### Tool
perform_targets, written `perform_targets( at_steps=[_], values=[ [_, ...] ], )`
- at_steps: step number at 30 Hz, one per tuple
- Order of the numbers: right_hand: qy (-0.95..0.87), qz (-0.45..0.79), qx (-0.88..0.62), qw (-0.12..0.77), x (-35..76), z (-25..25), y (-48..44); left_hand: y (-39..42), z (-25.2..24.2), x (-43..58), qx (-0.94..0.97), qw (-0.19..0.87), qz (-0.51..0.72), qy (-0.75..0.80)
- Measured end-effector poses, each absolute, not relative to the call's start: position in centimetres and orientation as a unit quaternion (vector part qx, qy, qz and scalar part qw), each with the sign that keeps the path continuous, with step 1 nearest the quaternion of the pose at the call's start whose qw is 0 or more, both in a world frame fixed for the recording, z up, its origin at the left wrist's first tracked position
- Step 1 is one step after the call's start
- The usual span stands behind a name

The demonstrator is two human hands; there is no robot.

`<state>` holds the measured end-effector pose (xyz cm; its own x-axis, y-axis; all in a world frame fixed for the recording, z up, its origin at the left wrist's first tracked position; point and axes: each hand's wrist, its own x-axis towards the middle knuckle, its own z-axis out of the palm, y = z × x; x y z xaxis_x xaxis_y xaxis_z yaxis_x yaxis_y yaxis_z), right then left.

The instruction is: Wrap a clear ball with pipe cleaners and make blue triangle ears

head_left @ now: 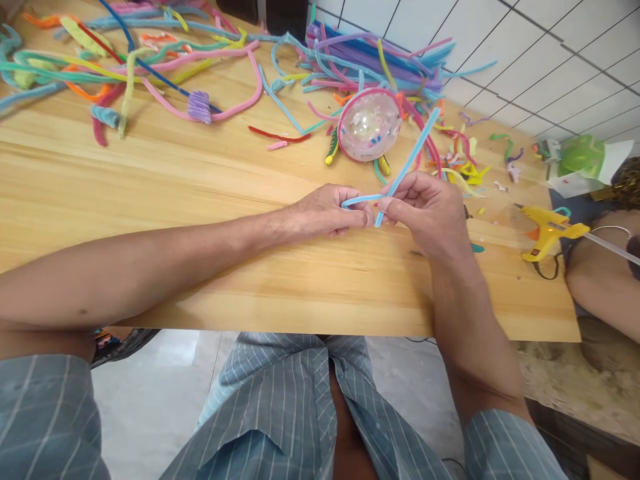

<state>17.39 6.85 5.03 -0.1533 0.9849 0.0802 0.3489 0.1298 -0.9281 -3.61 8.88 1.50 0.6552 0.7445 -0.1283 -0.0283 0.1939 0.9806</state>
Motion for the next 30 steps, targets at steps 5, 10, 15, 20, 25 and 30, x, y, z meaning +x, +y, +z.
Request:
perform_targets(
  at_steps=[5,10,15,20,25,30],
  values=[
    [-0.644,0.414,-0.515,0.385,17.41,4.99,6.7,8.9,1.5,-3.7,0.579,0.708,0.271,0.3],
    [-0.645,0.412,-0.518,0.383,17.4,4.95,6.65,8.85,1.75,-3.69,0.57,0.709,0.26,0.324],
    [-0.652,0.406,-0.518,0.377,17.2,5.0,6.57,8.88,1.7,-3.54,0.562,0.715,0.247,0.335],
    [-0.65,0.402,-0.52,0.381,16.8,5.29,6.45,8.83,1.9,-3.57,0.565,0.711,0.242,0.341],
    [-0.647,0.409,-0.52,0.378,16.7,5.25,6.48,8.75,1.97,-3.65,0.573,0.706,0.241,0.34],
    [-0.647,0.412,-0.52,0.375,16.74,5.14,6.47,8.59,2.21,-3.59,0.573,0.704,0.24,0.343]
  ],
)
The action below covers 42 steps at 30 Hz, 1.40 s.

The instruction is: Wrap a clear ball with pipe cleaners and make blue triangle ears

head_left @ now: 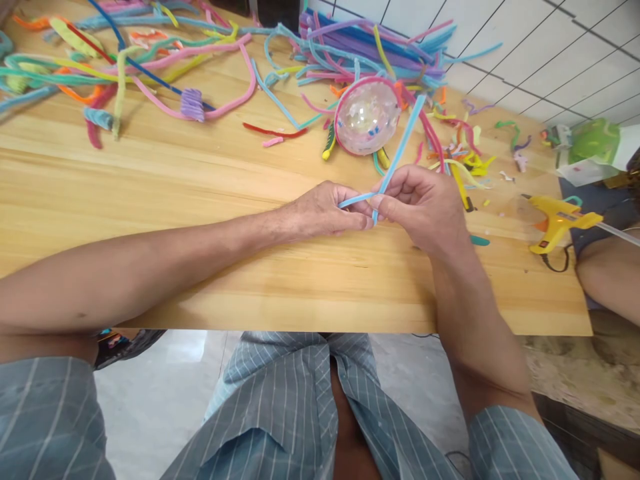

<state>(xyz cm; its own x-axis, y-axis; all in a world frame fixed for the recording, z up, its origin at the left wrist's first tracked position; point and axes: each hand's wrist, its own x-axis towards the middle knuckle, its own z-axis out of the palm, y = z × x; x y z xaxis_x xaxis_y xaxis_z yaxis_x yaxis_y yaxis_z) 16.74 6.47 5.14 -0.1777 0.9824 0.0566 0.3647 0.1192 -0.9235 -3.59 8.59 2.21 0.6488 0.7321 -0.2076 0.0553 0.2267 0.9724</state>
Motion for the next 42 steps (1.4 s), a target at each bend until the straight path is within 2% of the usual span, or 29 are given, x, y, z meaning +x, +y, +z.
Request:
perform_targets(
  at_steps=[42],
  values=[
    [-0.661,0.412,-0.503,0.374,16.53,5.56,6.34,8.83,1.3,-3.67,0.593,0.701,0.259,0.3]
  ],
)
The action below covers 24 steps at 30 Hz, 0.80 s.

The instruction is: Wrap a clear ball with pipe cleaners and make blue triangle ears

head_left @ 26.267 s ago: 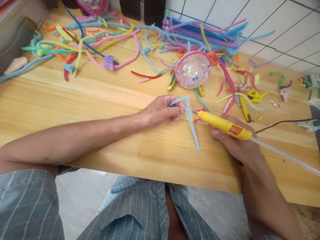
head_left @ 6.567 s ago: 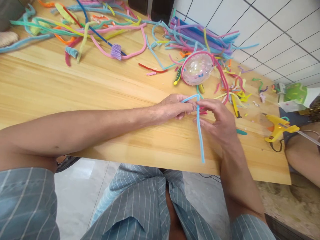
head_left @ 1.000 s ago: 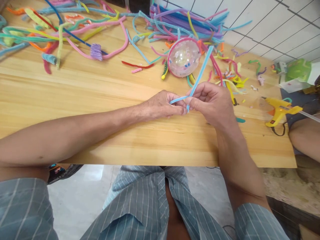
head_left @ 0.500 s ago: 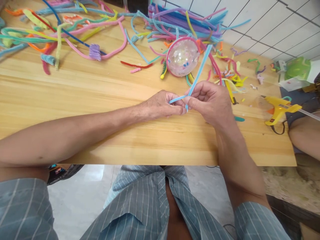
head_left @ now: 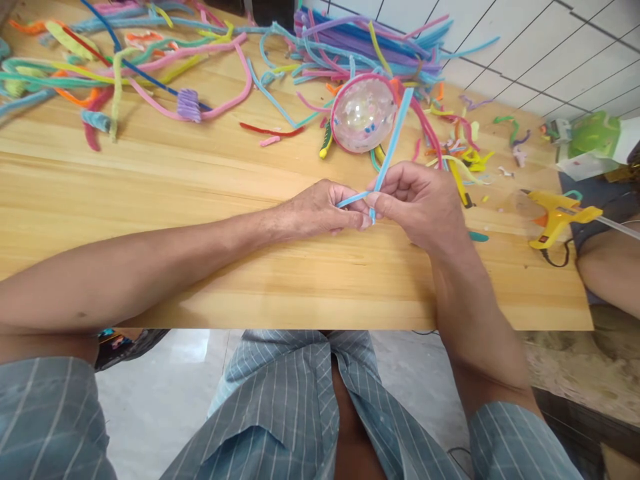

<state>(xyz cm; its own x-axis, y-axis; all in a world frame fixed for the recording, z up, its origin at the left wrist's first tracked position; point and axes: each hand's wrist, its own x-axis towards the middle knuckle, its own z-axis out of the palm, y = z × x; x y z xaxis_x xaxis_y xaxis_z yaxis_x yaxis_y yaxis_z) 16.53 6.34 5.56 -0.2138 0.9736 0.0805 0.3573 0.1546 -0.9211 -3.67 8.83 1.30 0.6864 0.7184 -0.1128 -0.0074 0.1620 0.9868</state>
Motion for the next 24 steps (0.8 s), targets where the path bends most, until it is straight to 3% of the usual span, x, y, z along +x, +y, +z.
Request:
perform_targets(
  at_steps=[24],
  values=[
    [-0.654,0.45,-0.496,0.352,16.54,6.05,5.98,8.77,2.27,-3.67,0.576,0.72,0.228,0.314]
  ],
)
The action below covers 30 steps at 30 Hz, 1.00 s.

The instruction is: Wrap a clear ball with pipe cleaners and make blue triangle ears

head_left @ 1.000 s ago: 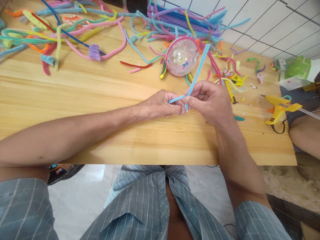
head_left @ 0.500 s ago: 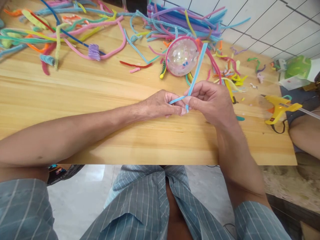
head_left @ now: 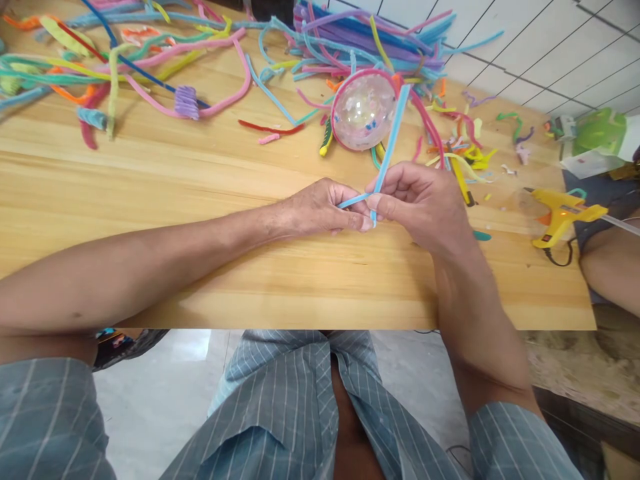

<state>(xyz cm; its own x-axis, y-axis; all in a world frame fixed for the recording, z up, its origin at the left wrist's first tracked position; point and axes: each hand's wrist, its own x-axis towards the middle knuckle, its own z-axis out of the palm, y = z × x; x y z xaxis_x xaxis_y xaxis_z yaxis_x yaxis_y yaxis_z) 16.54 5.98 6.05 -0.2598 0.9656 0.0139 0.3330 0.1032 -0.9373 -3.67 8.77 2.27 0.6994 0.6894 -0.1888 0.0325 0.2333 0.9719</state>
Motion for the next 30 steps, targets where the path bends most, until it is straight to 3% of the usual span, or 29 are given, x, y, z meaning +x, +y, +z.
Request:
perform_targets(
  at_steps=[30],
  values=[
    [-0.657,0.449,-0.494,0.351,16.37,5.86,5.95,8.67,2.13,-3.78,0.593,0.718,0.229,0.285]
  ],
)
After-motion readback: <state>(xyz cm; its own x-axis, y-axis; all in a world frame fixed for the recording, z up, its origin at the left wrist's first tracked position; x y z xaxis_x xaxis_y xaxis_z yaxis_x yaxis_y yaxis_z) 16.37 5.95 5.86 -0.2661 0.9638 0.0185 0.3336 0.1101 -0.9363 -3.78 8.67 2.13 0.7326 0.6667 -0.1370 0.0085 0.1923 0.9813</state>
